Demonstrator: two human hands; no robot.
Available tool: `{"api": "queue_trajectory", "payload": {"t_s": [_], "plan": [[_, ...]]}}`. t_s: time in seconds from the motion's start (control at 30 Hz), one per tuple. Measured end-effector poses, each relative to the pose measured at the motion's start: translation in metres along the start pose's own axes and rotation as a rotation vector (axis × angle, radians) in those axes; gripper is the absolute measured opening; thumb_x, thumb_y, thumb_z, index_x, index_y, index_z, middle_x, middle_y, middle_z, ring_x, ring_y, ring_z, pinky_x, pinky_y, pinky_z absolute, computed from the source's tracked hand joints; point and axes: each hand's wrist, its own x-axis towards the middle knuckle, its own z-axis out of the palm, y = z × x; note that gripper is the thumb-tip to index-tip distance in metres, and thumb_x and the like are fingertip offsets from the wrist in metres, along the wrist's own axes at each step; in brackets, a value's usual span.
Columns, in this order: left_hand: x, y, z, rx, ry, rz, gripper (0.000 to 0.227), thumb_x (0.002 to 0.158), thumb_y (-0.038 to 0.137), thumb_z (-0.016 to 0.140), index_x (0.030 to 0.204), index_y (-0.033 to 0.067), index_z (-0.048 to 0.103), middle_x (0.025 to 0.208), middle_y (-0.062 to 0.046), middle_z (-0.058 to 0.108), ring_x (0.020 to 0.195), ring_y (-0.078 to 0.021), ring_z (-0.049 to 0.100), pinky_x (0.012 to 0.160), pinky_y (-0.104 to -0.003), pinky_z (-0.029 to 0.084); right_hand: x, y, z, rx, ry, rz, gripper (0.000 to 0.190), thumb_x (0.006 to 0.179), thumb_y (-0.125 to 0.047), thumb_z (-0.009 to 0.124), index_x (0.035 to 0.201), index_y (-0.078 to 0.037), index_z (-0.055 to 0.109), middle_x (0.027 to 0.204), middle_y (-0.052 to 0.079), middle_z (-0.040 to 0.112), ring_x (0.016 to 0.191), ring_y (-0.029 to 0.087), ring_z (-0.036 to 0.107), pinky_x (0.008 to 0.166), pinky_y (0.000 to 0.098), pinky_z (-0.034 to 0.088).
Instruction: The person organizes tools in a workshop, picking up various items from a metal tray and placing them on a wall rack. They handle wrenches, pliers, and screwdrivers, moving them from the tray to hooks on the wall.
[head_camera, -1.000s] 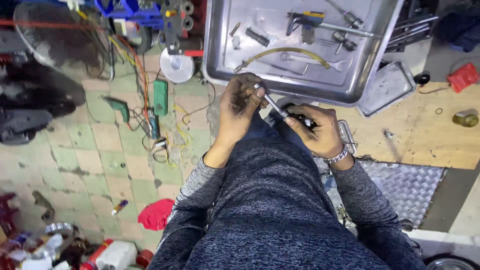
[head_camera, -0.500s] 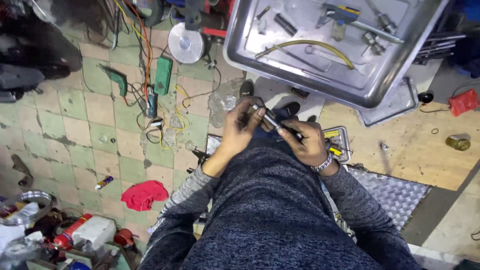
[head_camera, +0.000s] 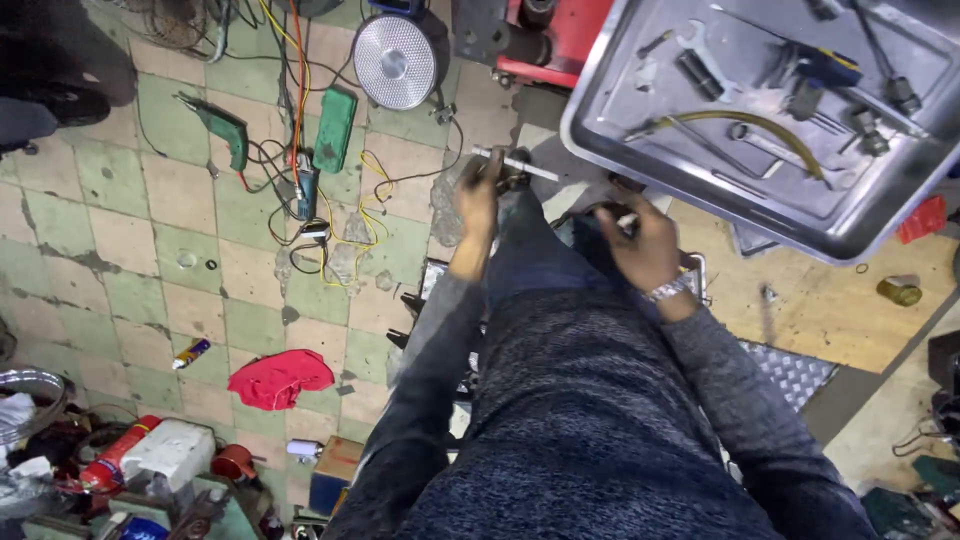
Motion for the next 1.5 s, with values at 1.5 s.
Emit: {"api": "queue_trajectory", "payload": {"t_s": [1.5], "plan": [[0.211,0.091,0.015,0.599,-0.04,0.905,0.024,0.097,0.029,0.065,0.099,0.0059,0.068,0.09,-0.014,0.073,0.079,-0.0284,0.069,0.072,-0.04,0.053,0.068,-0.085,0.068,0.508,-0.002,0.182,0.036,0.097,-0.008,0.067,0.131,-0.008,0.058,0.119,0.008,0.068,0.106,0.019,0.071,0.086,0.0285,0.061]]}}
